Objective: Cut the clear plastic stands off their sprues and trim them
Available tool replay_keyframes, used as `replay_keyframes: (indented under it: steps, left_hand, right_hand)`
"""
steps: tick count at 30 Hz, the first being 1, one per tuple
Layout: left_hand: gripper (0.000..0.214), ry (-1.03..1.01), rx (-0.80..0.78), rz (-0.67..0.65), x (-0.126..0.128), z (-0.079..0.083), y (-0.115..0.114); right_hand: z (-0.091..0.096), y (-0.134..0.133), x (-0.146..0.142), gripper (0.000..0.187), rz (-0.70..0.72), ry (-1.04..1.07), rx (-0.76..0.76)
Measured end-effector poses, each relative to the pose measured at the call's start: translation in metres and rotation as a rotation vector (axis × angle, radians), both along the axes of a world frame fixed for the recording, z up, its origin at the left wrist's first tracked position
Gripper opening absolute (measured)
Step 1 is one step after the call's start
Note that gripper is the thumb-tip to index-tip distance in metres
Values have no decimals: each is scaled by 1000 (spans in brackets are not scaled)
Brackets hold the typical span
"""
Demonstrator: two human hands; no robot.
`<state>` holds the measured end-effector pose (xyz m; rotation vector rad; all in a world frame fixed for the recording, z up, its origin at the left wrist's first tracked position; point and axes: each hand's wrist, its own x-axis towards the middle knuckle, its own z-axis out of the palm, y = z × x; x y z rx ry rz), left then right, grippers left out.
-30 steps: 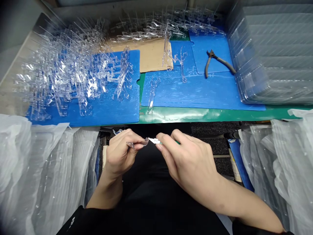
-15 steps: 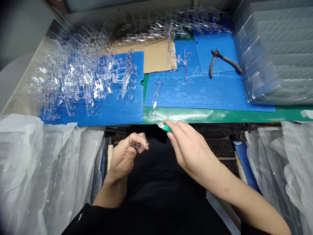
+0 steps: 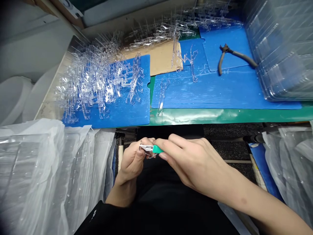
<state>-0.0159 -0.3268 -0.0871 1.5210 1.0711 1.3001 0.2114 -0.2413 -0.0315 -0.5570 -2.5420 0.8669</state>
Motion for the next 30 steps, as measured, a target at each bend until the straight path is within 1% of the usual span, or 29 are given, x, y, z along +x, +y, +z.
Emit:
replay_keyframes:
  steps: [5,14,19,22,24,25,27,29,30]
  left_hand:
    - [39,-42,16,-17,3,2,1]
    - [41,-18,16,8,3,-4,2]
    - [40,-41,-7,-14,4,-3,-1]
    - [41,-57,-16,-29,8,-3,-2]
    - [38,-95,-10,17,10,-3,2]
    - [34,-137,5,69,11,-3,5]
    - [27,-207,45,213,10,2,11]
    - [29,-192,81,343,8,9,17]
    - [34,-160,93,382,6,14,19]
  right_hand:
    - [3,0,2,28,16,14,-73]
    - [-2,-9,1,24,-64,35,-226]
    - [-14,-6,-2,23,-187,62,-207]
    - [-19,-2,-2,22,-236,63,-272]
    - [-20,-1,-2,21,-280,83,-343]
    - [-21,-1,-3,19,-322,104,-378]
    - [-24,-4,-6,16,-430,152,-468]
    - [-29,-8,-13,22,-501,193,-601]
    - [-32,-11,-17,24,-509,208,-678]
